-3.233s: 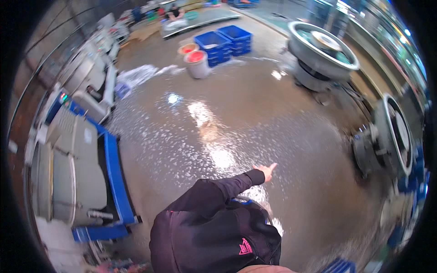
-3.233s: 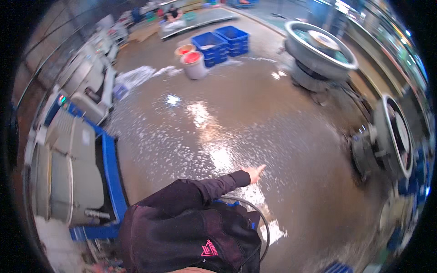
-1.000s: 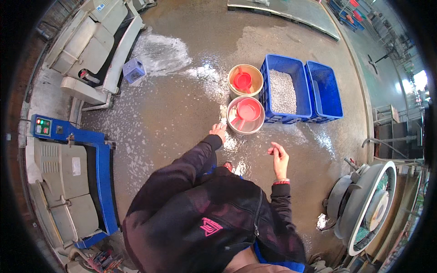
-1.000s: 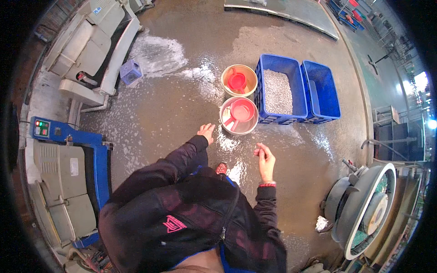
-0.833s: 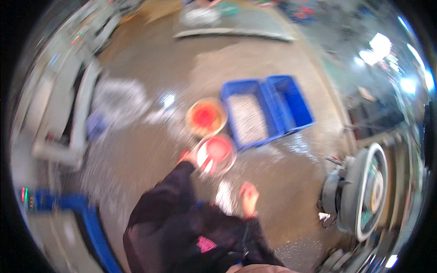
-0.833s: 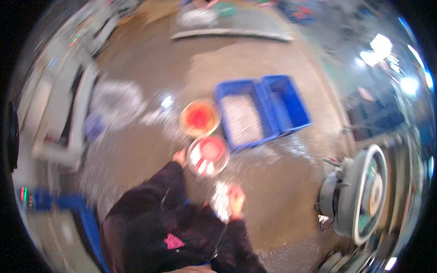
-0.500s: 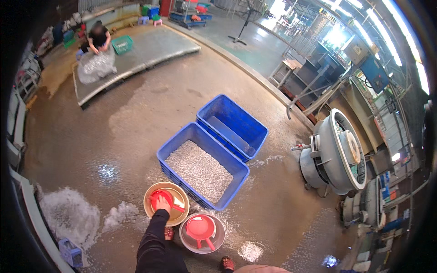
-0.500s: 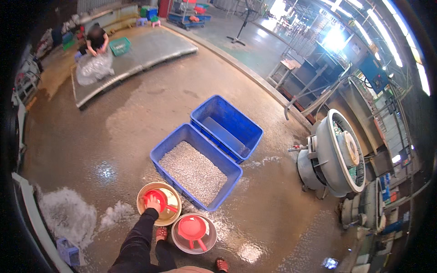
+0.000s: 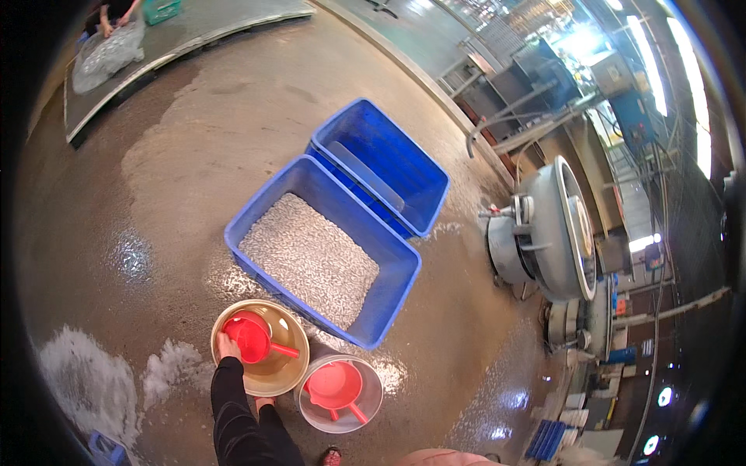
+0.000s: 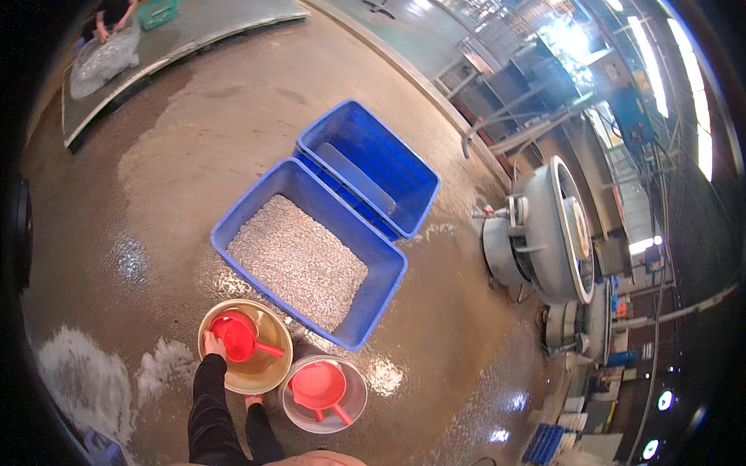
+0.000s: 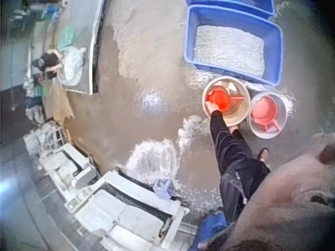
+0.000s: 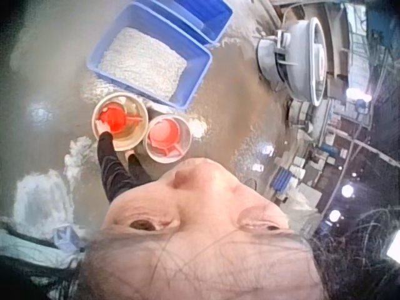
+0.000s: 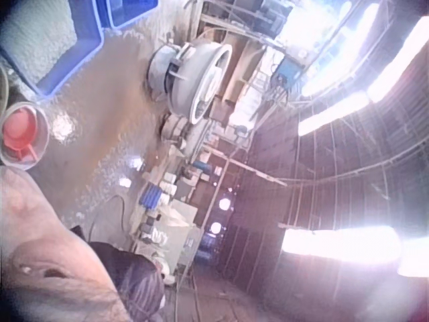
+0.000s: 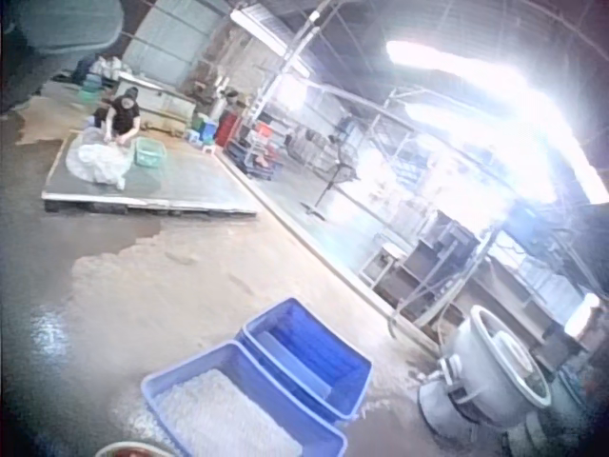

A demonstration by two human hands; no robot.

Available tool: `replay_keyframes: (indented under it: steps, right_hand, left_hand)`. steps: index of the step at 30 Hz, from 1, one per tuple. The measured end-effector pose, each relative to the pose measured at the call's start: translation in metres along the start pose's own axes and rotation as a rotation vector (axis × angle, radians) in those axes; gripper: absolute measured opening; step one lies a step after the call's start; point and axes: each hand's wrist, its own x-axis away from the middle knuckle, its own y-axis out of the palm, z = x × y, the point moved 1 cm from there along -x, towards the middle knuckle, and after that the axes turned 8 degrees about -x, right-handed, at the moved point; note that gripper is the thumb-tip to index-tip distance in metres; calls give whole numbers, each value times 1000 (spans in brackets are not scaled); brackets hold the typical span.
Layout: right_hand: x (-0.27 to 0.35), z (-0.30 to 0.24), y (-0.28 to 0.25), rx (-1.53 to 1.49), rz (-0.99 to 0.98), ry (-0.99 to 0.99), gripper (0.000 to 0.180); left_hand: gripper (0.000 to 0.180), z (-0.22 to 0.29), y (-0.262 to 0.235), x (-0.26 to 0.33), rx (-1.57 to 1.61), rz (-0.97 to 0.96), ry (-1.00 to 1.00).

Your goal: The person uses a hose to spray water on the factory floor and around machinery, then uses a red scoop to transfer small colorful plastic pieces from a rotating drum into a white bucket.

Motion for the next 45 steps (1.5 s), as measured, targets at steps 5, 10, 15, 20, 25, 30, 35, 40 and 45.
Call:
replay_keyframes:
  steps: [5, 10, 15, 20, 25, 30, 35, 40, 45]
  right_hand:
    - [10, 58, -14, -96, 5, 57, 24]
    - [24, 155, -42, -266, 3, 104, 23]
    - [33, 328, -58, -501, 30, 185, 22]
    - [88, 541, -19, -871, 130, 375, 21]
    - [160, 639, 14, -1297, 214, 575, 20]
    - [73, 691, -95, -1722, 607, 296, 23]
    - [-51, 774, -227, -2011, 931, 264, 23]
    - [-145, 868, -258, -1714, 826, 333, 15]
    - [-133, 896, -189, -1398, 472, 806, 19]
  left_hand:
    - [32, 35, -7, 48, 1079, -100, -240]
    - [14, 40, -112, 186, 2848, -412, -200]
    - [6, 94, -293, 350, 2751, -831, 1035]
    - [26, 257, -470, 496, 2029, -759, 1145]
    - [60, 482, -574, 623, 1902, -601, 967]
    - [56, 632, -633, 712, 1925, -147, 1046]
    - [36, 740, -728, 754, 1833, -223, 1496]
    - [13, 918, -835, 754, 1727, -823, 1381]
    - [17, 1111, -900, 815, 1635, -1099, 1242]
